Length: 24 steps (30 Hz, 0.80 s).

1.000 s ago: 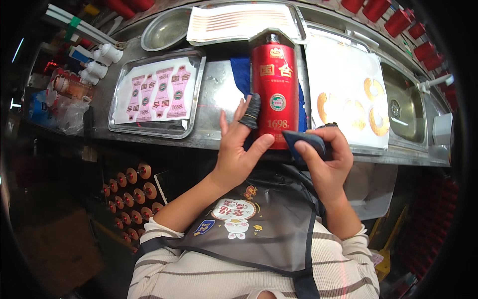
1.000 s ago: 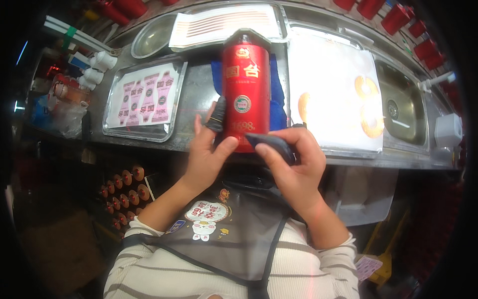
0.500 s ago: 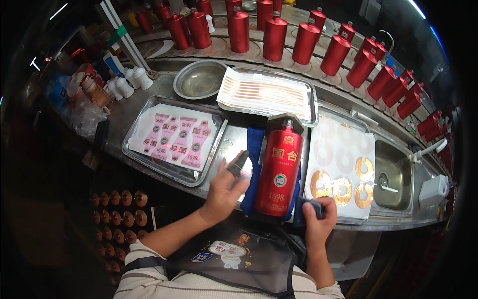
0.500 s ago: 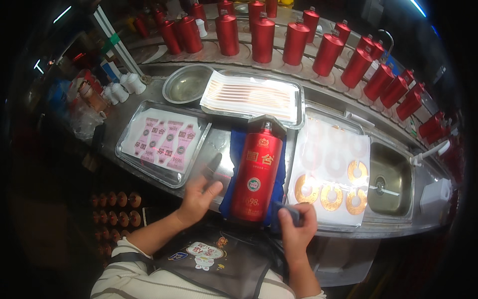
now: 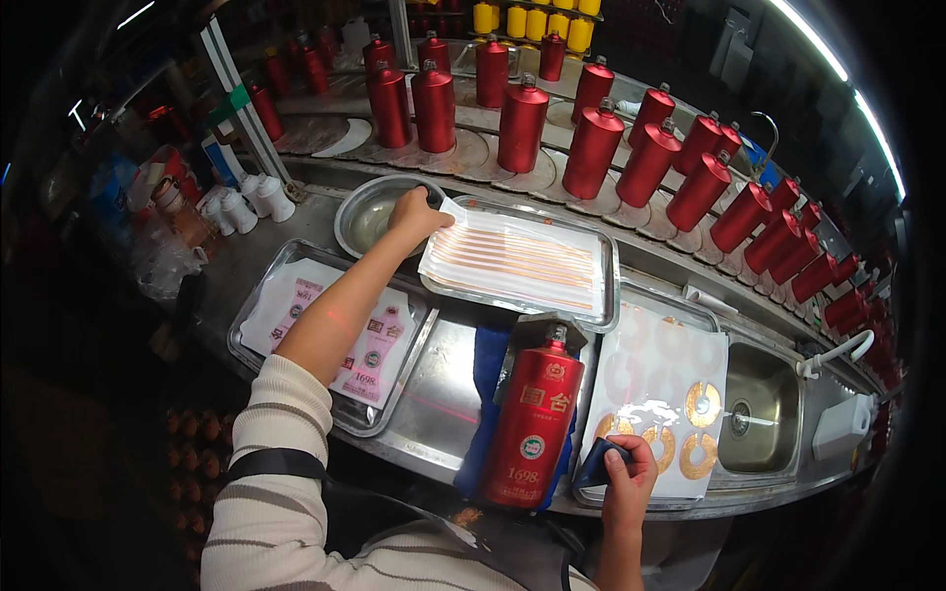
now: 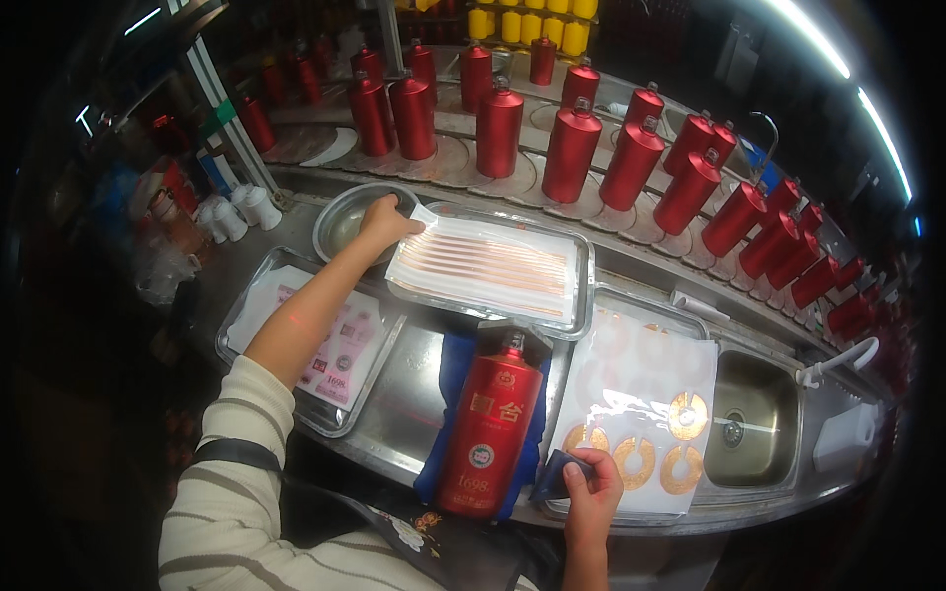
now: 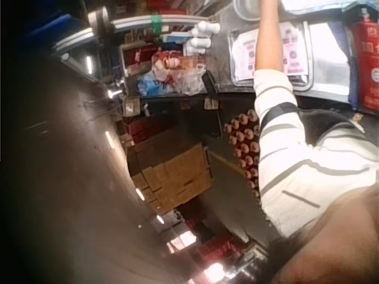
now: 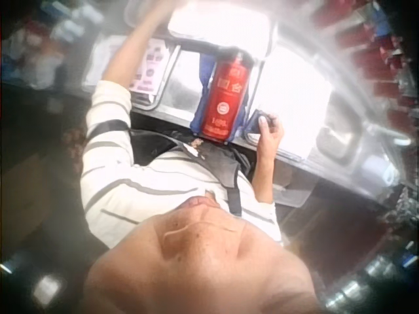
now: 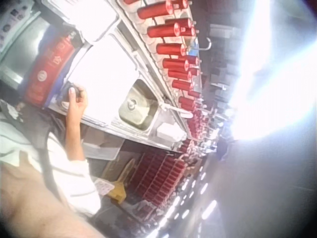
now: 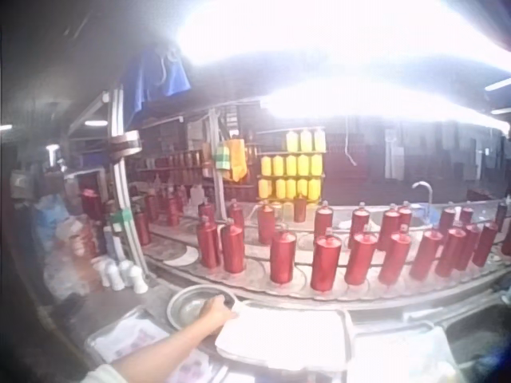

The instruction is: The person applies round gold labels to the necks of red cylindrical bottles, then wipes the bottle bodies with a blue cloth. The person handles each bottle one at a time, places the finished bottles on a nearby rack, and repeats the process.

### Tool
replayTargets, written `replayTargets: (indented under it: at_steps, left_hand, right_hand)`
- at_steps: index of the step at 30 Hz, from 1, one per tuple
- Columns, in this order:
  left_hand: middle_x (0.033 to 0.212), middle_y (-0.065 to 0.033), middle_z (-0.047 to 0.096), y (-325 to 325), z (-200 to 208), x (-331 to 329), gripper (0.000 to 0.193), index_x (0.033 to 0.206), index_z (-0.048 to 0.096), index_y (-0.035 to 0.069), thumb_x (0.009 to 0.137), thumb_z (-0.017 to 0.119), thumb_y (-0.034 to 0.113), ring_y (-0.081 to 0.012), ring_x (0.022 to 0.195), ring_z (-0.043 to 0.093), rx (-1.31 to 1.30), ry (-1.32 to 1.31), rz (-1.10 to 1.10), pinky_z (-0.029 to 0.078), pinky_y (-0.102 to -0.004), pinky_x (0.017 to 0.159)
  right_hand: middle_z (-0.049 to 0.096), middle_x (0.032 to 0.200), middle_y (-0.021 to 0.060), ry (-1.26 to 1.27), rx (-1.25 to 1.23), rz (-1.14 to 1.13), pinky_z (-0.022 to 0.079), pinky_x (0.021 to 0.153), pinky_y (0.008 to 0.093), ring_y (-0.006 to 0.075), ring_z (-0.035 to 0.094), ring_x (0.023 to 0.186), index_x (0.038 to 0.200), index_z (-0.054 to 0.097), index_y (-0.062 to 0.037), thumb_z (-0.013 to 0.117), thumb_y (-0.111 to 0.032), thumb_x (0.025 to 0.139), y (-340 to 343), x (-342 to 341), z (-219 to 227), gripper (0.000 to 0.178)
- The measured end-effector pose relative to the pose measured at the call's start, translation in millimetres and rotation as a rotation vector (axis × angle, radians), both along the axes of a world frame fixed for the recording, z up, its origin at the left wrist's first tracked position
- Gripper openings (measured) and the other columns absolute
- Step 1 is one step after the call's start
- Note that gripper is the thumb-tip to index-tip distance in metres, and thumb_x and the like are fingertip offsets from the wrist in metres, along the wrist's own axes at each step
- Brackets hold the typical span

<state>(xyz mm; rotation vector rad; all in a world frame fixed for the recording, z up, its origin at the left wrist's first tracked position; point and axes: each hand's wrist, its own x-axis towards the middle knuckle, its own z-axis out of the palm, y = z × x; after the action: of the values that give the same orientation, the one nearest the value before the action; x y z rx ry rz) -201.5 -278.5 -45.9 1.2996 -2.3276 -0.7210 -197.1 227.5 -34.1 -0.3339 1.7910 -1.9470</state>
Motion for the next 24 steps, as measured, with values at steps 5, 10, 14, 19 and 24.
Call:
replayTargets:
  at_steps: [5,10,14,19,24]
  left_hand:
    - [0.112,-0.0242,0.070,-22,3,-5,0.054,0.110,0.069,0.001,0.063,0.083,0.024,-0.0378,0.108,0.067,0.033,-0.089,-0.127,0.054,-0.0431,0.092]
    - [0.089,-0.0181,0.071,24,45,-7,0.014,0.093,0.063,0.003,0.079,0.064,0.007,-0.0415,0.092,0.068,-0.362,-0.097,-0.250,0.053,-0.0503,0.078]
    - [0.077,-0.0175,0.067,93,95,-24,0.013,0.085,0.057,0.001,0.079,0.067,0.007,-0.0405,0.080,0.066,-0.289,0.168,-0.663,0.050,-0.0480,0.072]
    - [0.075,-0.0108,0.067,175,153,-26,0.019,0.087,0.059,-0.002,0.081,0.074,0.007,-0.0176,0.068,0.063,-0.206,0.521,-1.014,0.049,-0.0334,0.064]
    - [0.082,-0.0006,0.068,211,162,42,0.026,0.107,0.067,0.001,0.083,0.077,0.005,-0.0080,0.076,0.059,0.013,0.655,-0.746,0.048,-0.0250,0.073]
  right_hand:
    - [0.066,0.096,0.0028,0.031,0.072,-0.036,0.046,0.081,0.0210,0.0078,0.060,0.085,0.104,0.064,-0.0007,0.067,-0.008,0.090,-3,-24,11,0.017]
    - [0.060,0.075,-0.0013,0.071,0.132,0.095,0.039,0.063,0.0195,0.0036,0.052,0.069,0.093,0.066,-0.0005,0.065,-0.006,0.090,-26,-74,33,0.007]
    - [0.058,0.081,-0.0012,0.520,0.144,0.244,0.036,0.056,0.0198,0.0021,0.043,0.060,0.114,0.066,0.0008,0.065,-0.007,0.089,-110,-105,73,0.026]
    - [0.064,0.092,0.0029,0.381,0.283,0.548,0.045,0.072,0.0275,0.0084,0.056,0.081,0.122,0.064,0.0009,0.068,-0.012,0.076,-177,-153,94,0.048]
    - [0.058,0.070,-0.0038,0.151,0.121,0.662,0.031,0.048,0.0184,0.0018,0.045,0.053,0.087,0.063,-0.0027,0.073,-0.021,0.083,-96,-128,130,0.021]
